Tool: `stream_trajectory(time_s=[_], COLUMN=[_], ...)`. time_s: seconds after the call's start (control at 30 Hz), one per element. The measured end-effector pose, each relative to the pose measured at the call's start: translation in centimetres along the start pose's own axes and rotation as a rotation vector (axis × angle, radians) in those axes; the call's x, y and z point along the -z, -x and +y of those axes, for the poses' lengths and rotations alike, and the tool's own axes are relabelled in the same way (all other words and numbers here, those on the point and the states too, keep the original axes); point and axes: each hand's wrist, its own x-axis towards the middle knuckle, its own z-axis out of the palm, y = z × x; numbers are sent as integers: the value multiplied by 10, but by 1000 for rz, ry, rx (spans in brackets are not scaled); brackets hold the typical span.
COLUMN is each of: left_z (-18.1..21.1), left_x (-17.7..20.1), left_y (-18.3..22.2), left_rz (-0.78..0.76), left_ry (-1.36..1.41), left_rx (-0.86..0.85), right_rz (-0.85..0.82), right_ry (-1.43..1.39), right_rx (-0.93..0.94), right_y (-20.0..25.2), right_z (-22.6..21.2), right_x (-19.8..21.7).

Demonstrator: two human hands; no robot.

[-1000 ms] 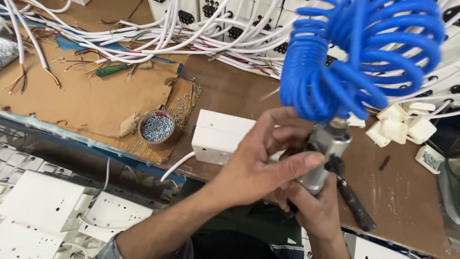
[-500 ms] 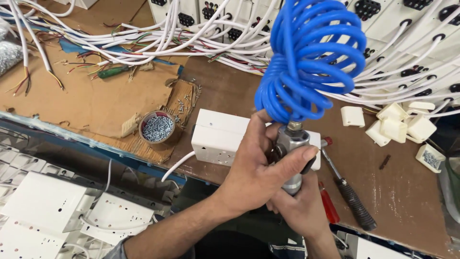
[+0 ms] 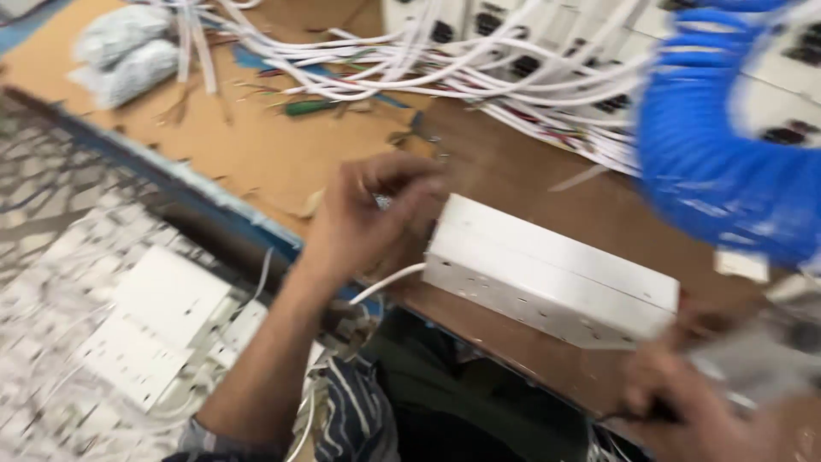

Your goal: Assembling plastic electronic boxes by managing wiring, using a mallet to fit components, and securing with a pneumatic screwdriver.

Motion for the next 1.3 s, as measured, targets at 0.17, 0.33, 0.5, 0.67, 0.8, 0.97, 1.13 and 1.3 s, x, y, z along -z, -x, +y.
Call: stream_trajectory(time_s=[0.17,0.33,0.5,0.67,0.8,0.97,1.13,1.3], left_z=[-67,-97,-95,-95,-56,-7,14,11], left_x=[44,30,25,30,26,-17,-102,-122], left_y=[-3,2,-2,1,1,19,58,65], left_rz=[34,-192,-164,-27,-16,47,-427,-451], left_ry=[-623,-875,-848,-688,-830,-335,324,426], left_rx=[113,84,22,-114,3,125,78,142], right_rz=[-174,-285,-140,154,170,145,74,132], right_ry=[-312,-194,26,-195,-93,-196,-423,-348], right_rx=[171,357,247,305,579,608,490,604], right_y=[-3,-14,4,38,36,41,46,46], right_z=[7,5,-16,-42,-70,-76,-69,-73], right_x=[51,67,52,-25,-52,-75,-78,-83])
